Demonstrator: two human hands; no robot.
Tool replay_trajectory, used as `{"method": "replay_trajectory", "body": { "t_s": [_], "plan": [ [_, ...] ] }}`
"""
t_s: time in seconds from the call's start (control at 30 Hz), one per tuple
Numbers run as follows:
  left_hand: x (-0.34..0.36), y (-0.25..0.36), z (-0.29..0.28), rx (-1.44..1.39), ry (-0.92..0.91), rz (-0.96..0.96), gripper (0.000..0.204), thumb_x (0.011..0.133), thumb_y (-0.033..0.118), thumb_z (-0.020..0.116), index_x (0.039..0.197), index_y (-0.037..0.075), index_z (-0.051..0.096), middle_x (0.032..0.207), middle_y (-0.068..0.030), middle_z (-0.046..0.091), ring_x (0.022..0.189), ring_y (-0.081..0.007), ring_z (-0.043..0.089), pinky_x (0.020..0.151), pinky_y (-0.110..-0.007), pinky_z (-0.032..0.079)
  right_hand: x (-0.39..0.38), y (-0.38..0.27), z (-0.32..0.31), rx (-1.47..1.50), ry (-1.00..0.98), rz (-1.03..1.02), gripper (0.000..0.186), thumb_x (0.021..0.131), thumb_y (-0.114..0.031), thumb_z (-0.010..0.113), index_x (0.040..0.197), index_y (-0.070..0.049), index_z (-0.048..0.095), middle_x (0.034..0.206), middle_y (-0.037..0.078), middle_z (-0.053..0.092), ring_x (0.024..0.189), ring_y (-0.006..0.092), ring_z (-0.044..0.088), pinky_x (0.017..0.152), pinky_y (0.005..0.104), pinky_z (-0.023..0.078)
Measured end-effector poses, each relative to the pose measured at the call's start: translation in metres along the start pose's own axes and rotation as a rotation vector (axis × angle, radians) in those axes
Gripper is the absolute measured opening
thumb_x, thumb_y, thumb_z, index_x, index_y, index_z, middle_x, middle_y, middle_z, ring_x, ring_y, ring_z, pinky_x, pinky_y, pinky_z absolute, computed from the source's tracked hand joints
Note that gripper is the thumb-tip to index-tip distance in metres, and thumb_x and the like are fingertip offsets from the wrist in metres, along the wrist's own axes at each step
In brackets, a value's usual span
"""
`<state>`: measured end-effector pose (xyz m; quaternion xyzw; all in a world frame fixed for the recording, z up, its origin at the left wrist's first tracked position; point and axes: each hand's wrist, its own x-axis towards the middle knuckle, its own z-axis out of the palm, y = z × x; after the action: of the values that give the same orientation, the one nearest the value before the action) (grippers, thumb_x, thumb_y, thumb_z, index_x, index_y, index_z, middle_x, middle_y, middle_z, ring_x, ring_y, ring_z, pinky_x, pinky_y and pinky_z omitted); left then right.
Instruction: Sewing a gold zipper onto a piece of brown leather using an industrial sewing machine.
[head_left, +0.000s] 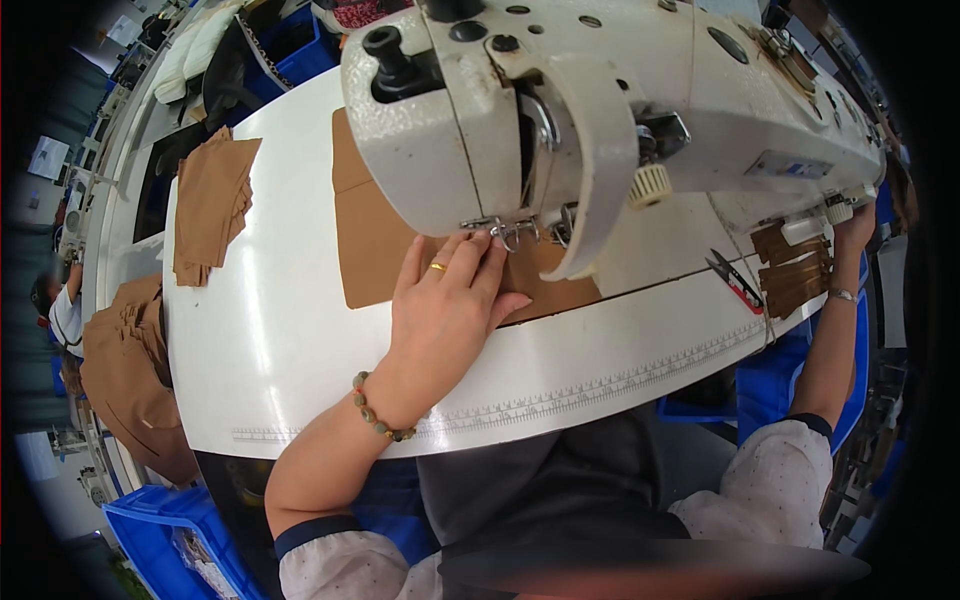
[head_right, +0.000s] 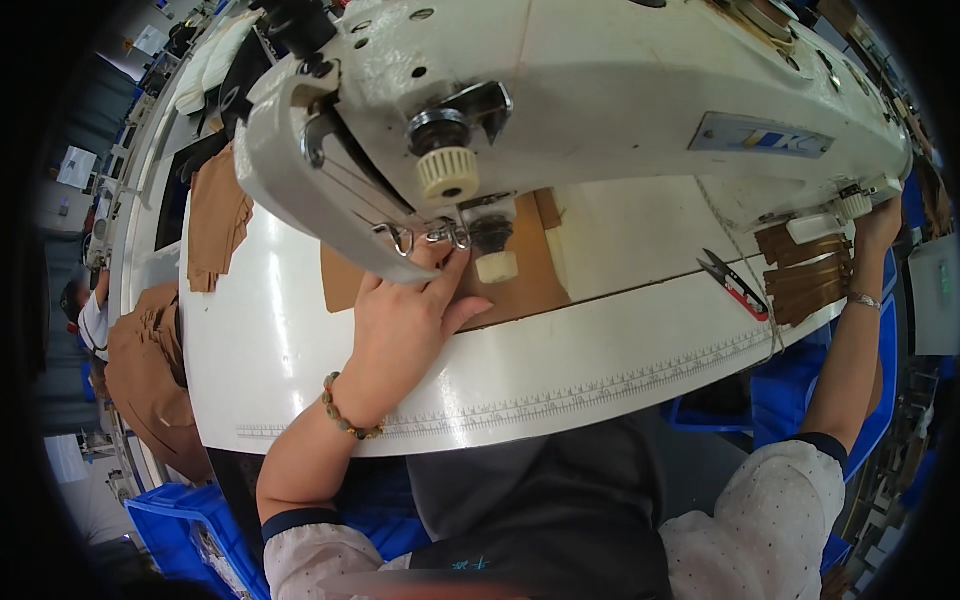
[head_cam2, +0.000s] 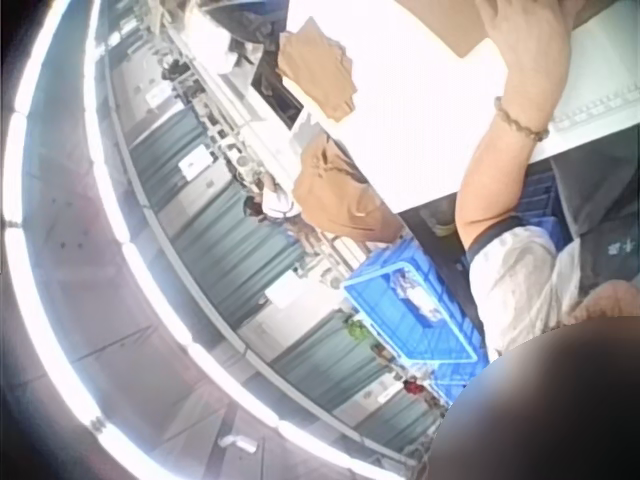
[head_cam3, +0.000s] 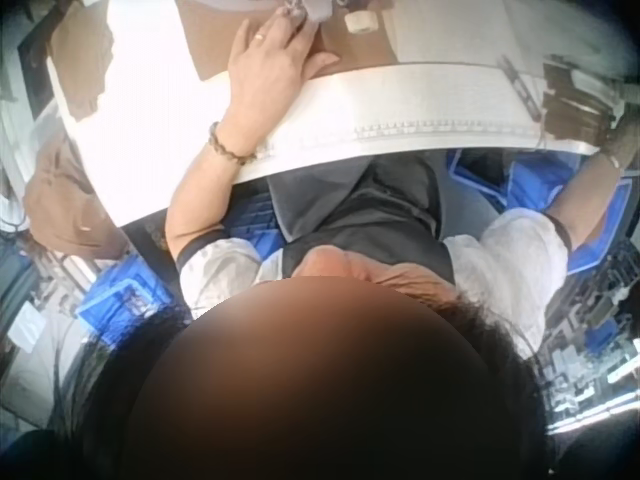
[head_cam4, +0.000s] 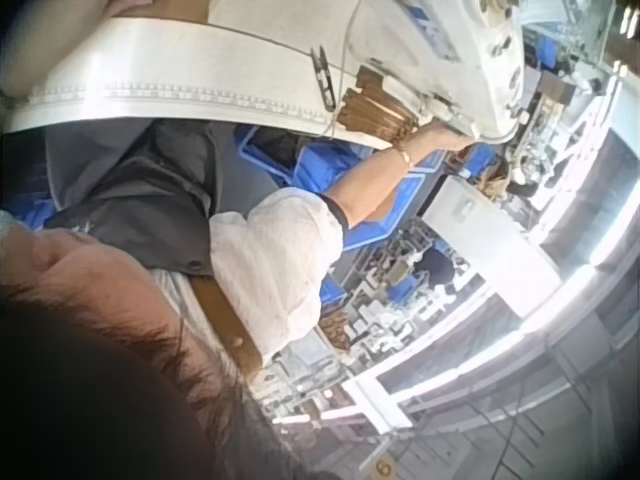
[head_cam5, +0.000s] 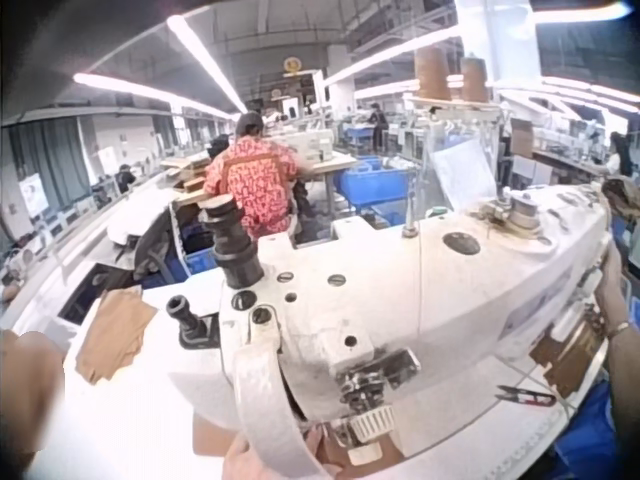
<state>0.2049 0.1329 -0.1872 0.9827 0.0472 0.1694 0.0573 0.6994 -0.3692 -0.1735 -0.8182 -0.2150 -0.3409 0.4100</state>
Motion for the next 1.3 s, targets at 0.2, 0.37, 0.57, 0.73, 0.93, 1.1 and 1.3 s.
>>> {"method": "replay_trajectory", "body": {
  "t_s": [0.2,0.37,0.57,0.73,0.93,1.1,1.3],
  "plan": [
    [0.002,0.001,-0.003,0.022,-0.012,0.003,0.056,0.086,0.044,0.075,0.123,0.002,0.073,0.125,-0.0096,0.069,0.123,-0.0251,0.063,0.107,-0.053,0.046,0.096,-0.053,-0.018,0.394,0.128,0.355,0.054,0.103,-0.036,0.066,0.140,0.002,0.061,0.137,0.011,0.065,0.121,0.0191,0.062,0.105,0.0317,0.047],
    [0.001,0.001,-0.002,-0.001,0.002,-0.013,0.056,0.086,0.044,0.075,0.124,0.003,0.073,0.125,-0.0097,0.069,0.124,-0.0248,0.063,0.107,-0.053,0.046,0.064,-0.075,-0.001,0.545,0.045,0.658,0.052,0.104,-0.043,0.063,0.137,-0.001,0.062,0.135,0.012,0.064,0.120,0.0223,0.064,0.106,0.0332,0.049],
    [-0.001,0.001,0.002,0.018,0.022,-0.010,0.054,0.086,0.044,0.075,0.122,0.003,0.074,0.123,-0.0092,0.070,0.123,-0.0249,0.063,0.107,-0.053,0.046,-0.003,-0.075,0.023,1.058,0.276,0.683,0.043,0.111,-0.034,0.049,0.140,-0.003,0.055,0.139,0.010,0.062,0.125,0.0277,0.060,0.111,0.0460,0.046],
    [0.002,0.014,-0.002,0.126,0.077,0.060,0.048,0.088,0.041,0.075,0.118,0.003,0.074,0.122,-0.0086,0.071,0.117,-0.0237,0.065,0.094,-0.045,0.051,-0.012,-0.086,0.009,0.752,0.225,0.731,0.052,0.109,-0.043,0.053,0.142,-0.003,0.055,0.140,0.011,0.061,0.128,0.0261,0.059,0.113,0.0467,0.044],
    [0.031,0.060,0.013,0.095,0.004,-0.030,0.082,0.085,0.061,0.072,0.138,0.000,0.062,0.136,-0.0165,0.068,0.056,-0.0191,0.064,0.051,-0.030,0.051,-0.021,-0.057,-0.018,0.166,0.302,0.333,0.060,0.105,-0.051,0.058,0.140,-0.002,0.062,0.134,0.012,0.065,0.122,0.0211,0.061,0.107,0.0384,0.047],
    [0.029,0.060,0.011,0.149,-0.161,-0.063,0.079,0.087,0.063,0.070,0.135,0.001,0.064,0.137,-0.0172,0.068,0.060,-0.0197,0.071,0.052,-0.030,0.055,0.057,-0.050,-0.035,-0.112,0.272,0.172,0.070,0.103,-0.059,0.056,0.142,0.000,0.062,0.138,0.013,0.065,0.120,0.0224,0.063,0.105,0.0361,0.046],
    [-0.017,0.026,-0.020,0.020,-0.123,0.014,0.052,0.086,0.048,0.079,0.117,0.006,0.076,0.129,-0.0092,0.074,0.068,-0.0223,0.075,0.057,-0.030,0.058,0.121,-0.075,-0.011,-0.018,-0.213,0.331,0.070,0.101,-0.060,0.056,0.140,-0.003,0.065,0.134,0.011,0.069,0.122,0.0198,0.062,0.106,0.0303,0.044]
  ]
}}
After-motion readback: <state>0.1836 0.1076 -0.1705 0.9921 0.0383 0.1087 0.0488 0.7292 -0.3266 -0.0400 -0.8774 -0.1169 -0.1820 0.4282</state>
